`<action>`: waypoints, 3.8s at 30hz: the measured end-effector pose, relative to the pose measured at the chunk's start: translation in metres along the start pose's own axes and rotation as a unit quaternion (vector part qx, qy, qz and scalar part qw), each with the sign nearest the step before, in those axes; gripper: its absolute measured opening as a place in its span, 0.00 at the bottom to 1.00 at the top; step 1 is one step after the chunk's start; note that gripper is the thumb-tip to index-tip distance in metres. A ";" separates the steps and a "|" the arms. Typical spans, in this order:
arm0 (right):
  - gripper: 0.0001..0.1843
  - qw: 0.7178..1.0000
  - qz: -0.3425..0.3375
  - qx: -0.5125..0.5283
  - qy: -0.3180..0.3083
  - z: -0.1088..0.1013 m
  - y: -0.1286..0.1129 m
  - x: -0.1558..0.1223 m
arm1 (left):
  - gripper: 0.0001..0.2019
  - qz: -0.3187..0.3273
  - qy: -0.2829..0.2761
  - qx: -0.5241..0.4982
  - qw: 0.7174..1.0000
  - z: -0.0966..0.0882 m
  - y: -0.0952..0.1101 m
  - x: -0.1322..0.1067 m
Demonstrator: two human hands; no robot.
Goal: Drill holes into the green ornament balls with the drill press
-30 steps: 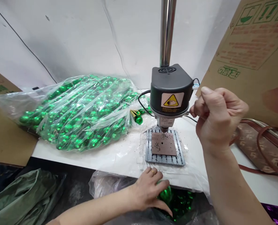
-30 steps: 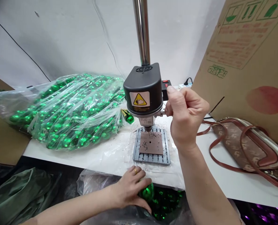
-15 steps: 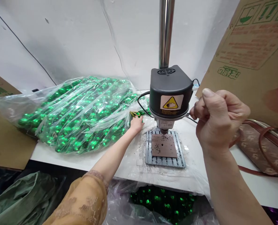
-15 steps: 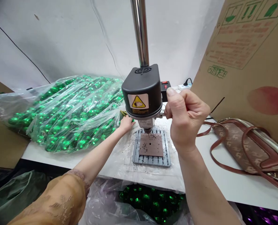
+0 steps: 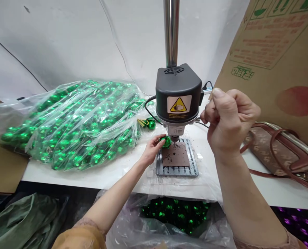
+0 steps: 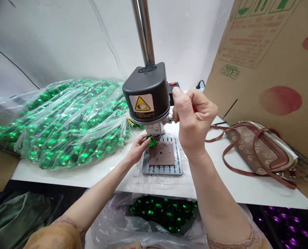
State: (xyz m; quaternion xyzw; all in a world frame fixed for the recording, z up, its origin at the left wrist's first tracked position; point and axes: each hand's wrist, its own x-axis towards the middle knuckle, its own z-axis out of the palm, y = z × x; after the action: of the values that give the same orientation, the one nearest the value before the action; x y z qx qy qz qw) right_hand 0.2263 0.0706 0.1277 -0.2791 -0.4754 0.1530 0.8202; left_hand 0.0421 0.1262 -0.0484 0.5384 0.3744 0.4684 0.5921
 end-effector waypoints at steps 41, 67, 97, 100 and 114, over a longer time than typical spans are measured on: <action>0.25 0.996 -0.081 0.024 -0.026 -0.010 0.005 -0.022 | 0.29 0.082 -0.066 0.154 0.982 0.023 -0.028 -0.026; 0.25 0.978 -0.203 0.032 -0.040 -0.027 0.033 -0.044 | 0.28 0.076 -0.058 0.171 0.981 0.025 -0.023 -0.029; 0.24 1.000 -0.002 -0.014 0.002 -0.001 -0.003 -0.002 | 0.27 0.185 -0.150 0.434 0.869 0.031 0.002 -0.143; 0.23 1.000 -0.009 -0.013 0.008 -0.001 -0.003 -0.004 | 0.29 0.256 -0.267 0.492 0.789 0.020 0.001 -0.162; 0.23 1.000 -0.018 -0.019 0.008 -0.001 -0.001 -0.005 | 0.11 0.160 -0.022 0.448 0.880 -0.047 0.038 0.106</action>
State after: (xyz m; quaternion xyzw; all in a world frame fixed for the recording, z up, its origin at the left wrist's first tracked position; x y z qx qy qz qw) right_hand 0.2249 0.0670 0.1245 -0.2871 -0.4769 0.1265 0.8211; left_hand 0.0214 0.2411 -0.0114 0.8088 0.4397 0.3270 0.2134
